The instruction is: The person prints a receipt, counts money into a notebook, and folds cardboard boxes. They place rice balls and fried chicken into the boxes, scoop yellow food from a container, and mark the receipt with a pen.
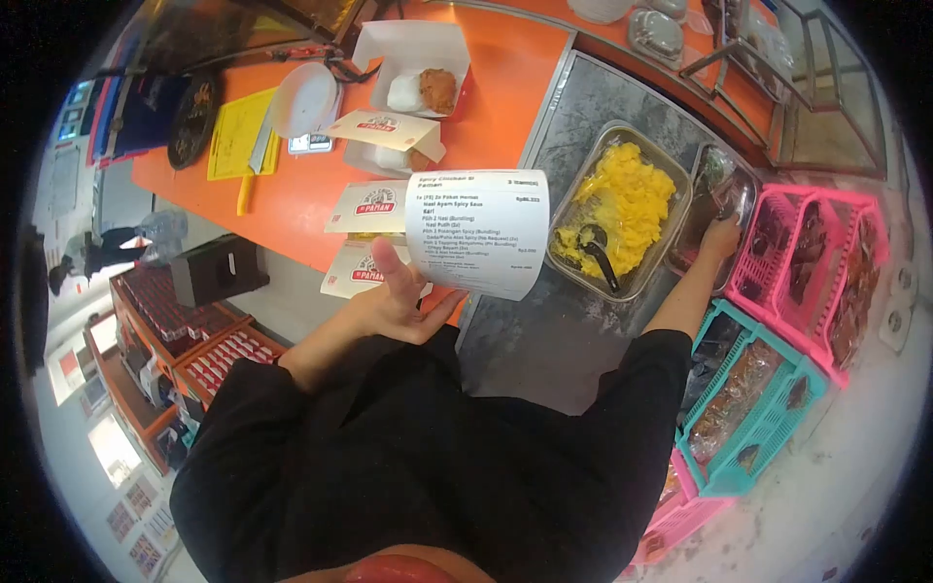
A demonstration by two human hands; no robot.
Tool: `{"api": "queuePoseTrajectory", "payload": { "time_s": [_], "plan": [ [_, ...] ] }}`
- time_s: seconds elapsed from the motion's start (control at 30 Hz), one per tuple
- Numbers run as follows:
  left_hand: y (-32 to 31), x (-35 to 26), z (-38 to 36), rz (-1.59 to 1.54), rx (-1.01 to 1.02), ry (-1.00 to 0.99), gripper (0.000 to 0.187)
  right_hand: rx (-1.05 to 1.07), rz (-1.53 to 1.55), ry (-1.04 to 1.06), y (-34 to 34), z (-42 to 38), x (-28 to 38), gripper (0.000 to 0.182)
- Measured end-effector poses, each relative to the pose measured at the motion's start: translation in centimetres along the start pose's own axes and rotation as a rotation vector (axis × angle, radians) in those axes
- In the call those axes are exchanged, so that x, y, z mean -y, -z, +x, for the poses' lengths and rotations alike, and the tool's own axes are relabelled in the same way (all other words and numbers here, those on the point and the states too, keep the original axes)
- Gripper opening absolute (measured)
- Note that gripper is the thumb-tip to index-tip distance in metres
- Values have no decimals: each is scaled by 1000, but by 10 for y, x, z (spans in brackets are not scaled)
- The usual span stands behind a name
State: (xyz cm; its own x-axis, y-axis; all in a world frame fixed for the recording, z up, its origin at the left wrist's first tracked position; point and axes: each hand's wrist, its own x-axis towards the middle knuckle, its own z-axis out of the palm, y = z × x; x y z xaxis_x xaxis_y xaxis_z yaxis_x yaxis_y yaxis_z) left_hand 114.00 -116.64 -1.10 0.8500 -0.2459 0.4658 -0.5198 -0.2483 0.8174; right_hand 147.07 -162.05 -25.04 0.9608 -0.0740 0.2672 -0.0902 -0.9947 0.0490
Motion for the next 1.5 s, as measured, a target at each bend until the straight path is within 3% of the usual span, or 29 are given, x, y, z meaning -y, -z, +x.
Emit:
{"api": "queuePoseTrajectory", "payload": {
  "time_s": [0.07,0.17,0.3,0.43,0.5,0.53,0.57,0.6,0.63,0.67,0.7,0.77,0.87,0.93,1.03,1.13,1.17,1.3,1.37,1.47,1.5],
  "plan": [
    [3,-2,-3,-17,-14,-16,113,130,13,-133,-12,4,-7,43],
    [5,-5,-8,-5,-43,-4,113,260,-97,-42,-26,13,-22,42],
    [7,-7,-16,-60,-77,55,113,211,-63,-98,-11,6,-21,35],
    [10,-4,-23,-165,-108,115,113,-315,495,-394,70,-7,32,31],
    [16,-5,-27,-211,-91,130,113,-218,1032,-149,89,-11,83,37],
    [18,-5,-28,-248,-79,140,113,-52,1087,-93,114,-23,127,37],
    [20,-6,-30,-262,-71,141,113,264,1181,-100,156,-36,181,32],
    [22,-6,-31,-301,-96,145,113,488,1300,38,185,-50,231,25],
    [24,-8,-32,-337,-120,150,114,529,1067,411,201,-54,268,27],
    [27,-13,-33,-343,-115,149,114,593,1160,504,188,-60,302,30],
    [32,-18,-33,-338,-93,246,117,459,1116,622,191,-68,336,30],
    [41,-22,-34,-327,-70,337,123,649,1127,516,203,-75,389,28],
    [50,-26,-37,-422,-136,342,122,522,1243,472,255,-99,426,26],
    [62,-31,-38,-566,-174,379,123,635,1296,587,265,-121,439,25],
    [70,-31,-46,-664,-244,358,120,876,1247,1150,251,-172,452,25],
    [76,-41,-46,-756,-304,392,122,777,921,1252,213,-199,476,24],
    [86,-45,-45,-468,-202,414,124,729,859,1259,203,-203,482,23],
    [79,-45,-44,-592,-286,370,124,417,993,1138,203,-196,464,22],
    [75,-46,-44,-683,-305,367,124,63,1065,933,208,-175,422,22],
    [68,-47,-42,-652,-324,360,124,-599,886,554,168,-82,321,21],
    [66,-48,-42,-641,-335,366,124,-602,447,241,143,-60,276,21]
  ]
}}
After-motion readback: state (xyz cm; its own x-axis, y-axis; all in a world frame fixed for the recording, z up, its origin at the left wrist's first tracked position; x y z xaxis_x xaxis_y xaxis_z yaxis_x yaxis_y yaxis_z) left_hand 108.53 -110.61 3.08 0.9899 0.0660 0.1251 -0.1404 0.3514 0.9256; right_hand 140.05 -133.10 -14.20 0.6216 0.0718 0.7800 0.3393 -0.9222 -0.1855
